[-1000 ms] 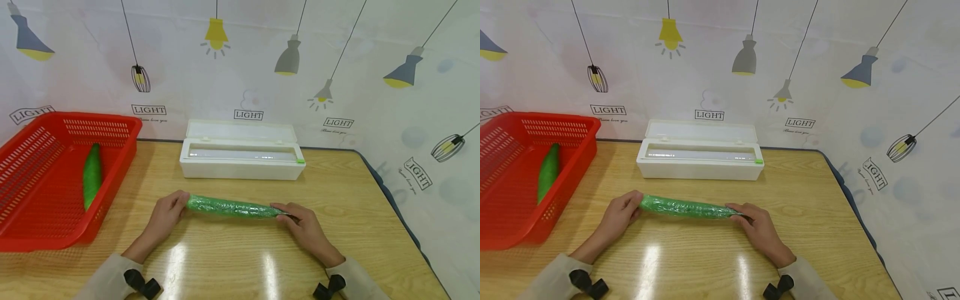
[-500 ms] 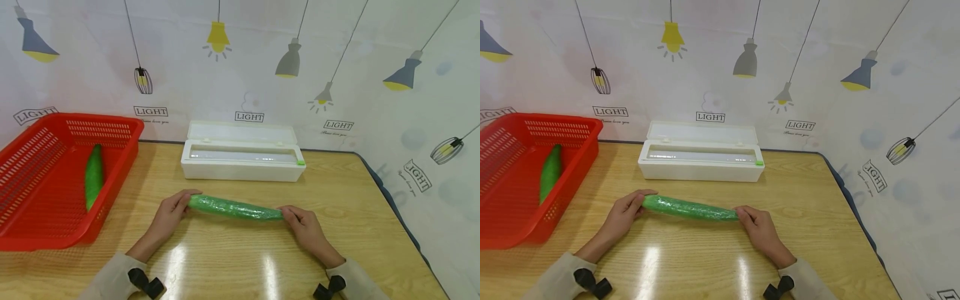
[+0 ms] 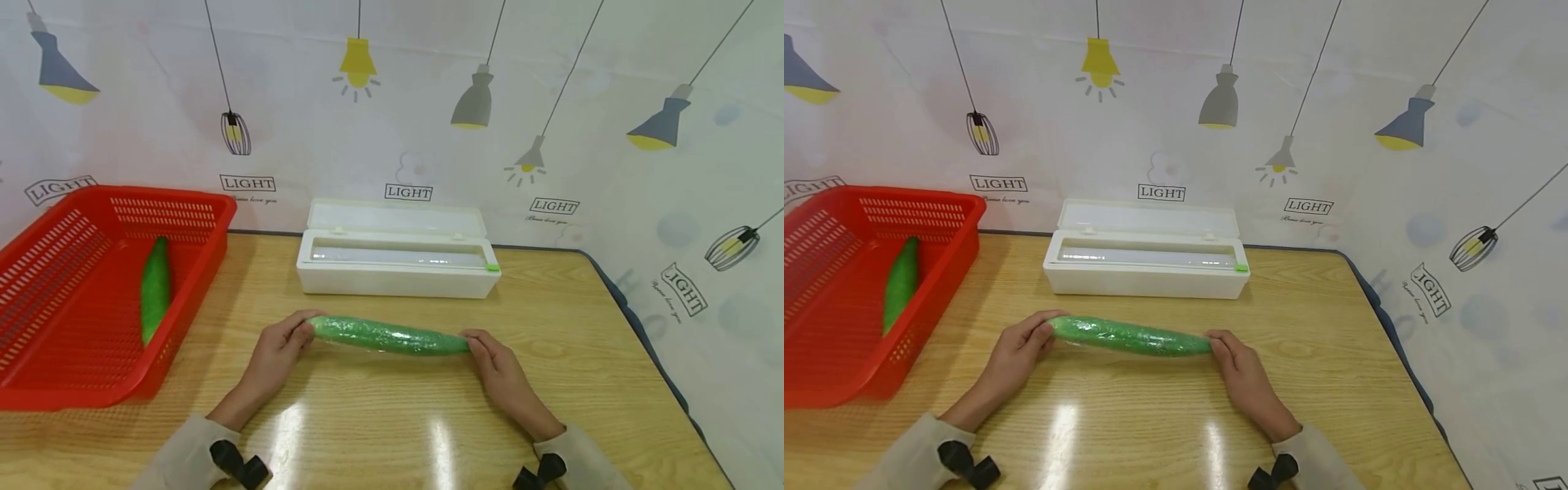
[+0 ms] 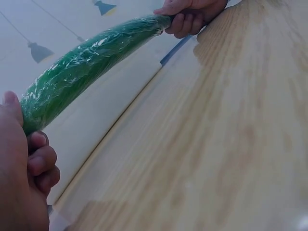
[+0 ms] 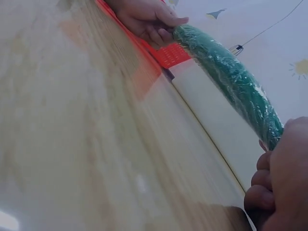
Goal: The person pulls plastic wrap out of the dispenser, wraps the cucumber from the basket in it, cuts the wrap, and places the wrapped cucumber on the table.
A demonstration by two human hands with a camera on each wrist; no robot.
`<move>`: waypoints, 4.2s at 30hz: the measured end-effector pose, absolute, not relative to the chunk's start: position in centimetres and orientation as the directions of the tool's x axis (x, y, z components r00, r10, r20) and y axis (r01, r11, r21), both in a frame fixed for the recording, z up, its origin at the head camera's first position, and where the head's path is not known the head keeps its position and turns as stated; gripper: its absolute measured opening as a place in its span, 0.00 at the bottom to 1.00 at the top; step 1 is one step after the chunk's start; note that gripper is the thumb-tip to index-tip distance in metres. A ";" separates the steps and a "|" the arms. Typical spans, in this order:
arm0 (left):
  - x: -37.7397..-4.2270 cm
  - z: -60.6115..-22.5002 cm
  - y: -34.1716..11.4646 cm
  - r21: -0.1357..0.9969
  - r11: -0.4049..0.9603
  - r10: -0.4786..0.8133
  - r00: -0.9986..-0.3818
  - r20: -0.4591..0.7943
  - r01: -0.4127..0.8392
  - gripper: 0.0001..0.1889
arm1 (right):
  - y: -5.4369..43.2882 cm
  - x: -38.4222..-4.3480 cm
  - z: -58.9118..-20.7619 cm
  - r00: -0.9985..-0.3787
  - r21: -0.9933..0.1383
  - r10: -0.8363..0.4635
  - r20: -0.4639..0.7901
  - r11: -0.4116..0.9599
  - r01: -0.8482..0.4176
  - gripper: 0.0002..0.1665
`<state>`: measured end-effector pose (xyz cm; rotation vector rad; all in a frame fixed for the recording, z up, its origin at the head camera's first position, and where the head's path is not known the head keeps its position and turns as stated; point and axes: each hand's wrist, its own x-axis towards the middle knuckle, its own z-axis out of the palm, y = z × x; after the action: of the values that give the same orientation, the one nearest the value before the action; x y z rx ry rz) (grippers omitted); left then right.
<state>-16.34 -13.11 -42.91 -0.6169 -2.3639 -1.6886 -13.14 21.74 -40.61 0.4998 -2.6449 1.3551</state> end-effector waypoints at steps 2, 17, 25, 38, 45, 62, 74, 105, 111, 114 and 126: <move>-16.6 -43.7 -13.3 0.870 0.293 0.195 -0.916 0.351 0.396 0.12 | 21.6 -13.1 -40.5 -0.935 -0.769 -0.245 0.257 0.534 -0.352 0.14; -16.6 -43.1 -13.2 0.943 0.225 0.099 -0.969 0.227 0.244 0.15 | 22.8 -14.9 -44.3 -0.919 -0.778 -0.212 0.332 0.490 -0.393 0.14; -15.9 -41.4 -12.8 0.916 0.262 0.155 -0.950 0.271 0.304 0.15 | 23.0 -14.9 -44.5 -0.960 -0.812 -0.125 0.250 0.513 -0.279 0.29; -17.1 -44.4 -13.4 0.936 0.232 0.149 -0.961 0.234 0.264 0.13 | 23.0 -14.7 -44.2 -0.948 -0.723 -0.197 0.251 0.613 -0.319 0.18; -17.1 -44.8 -13.2 0.949 0.224 0.099 -0.974 0.204 0.222 0.14 | 23.2 -14.7 -43.9 -0.948 -0.793 -0.227 0.224 0.522 -0.313 0.16; -14.8 -44.7 -6.0 0.968 0.045 0.506 -0.841 0.192 0.248 0.22 | 26.5 -16.7 -44.0 -0.927 -0.912 0.363 0.094 0.405 0.066 0.28; -14.7 -44.8 -0.1 0.984 0.012 0.569 -0.810 0.139 0.177 0.21 | 28.2 -18.1 -43.0 -0.947 -0.901 0.322 -0.008 0.408 0.146 0.38; -16.3 -45.0 10.2 0.864 0.218 0.506 -0.809 0.299 0.455 0.19 | 27.8 -16.8 -40.6 -0.997 -0.755 0.062 -0.043 0.652 0.073 0.46; -16.2 -44.8 10.4 0.734 0.352 0.649 -0.716 0.256 0.581 0.20 | 29.3 -17.4 -40.8 -0.997 -0.716 0.069 0.027 0.698 0.029 0.39; -15.8 -44.6 10.5 0.671 0.369 0.719 -0.655 0.232 0.643 0.21 | 30.1 -17.5 -41.0 -0.997 -0.698 0.059 0.052 0.716 0.006 0.38; -14.7 -44.2 12.0 0.546 0.472 0.728 -0.655 0.201 0.692 0.25 | 31.0 -17.6 -40.6 -0.994 -0.650 0.050 0.101 0.759 -0.028 0.29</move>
<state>-14.65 12.02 -44.19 -1.3267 -2.7456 -0.9745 -17.58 30.99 -40.63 -0.0179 -2.8406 1.0530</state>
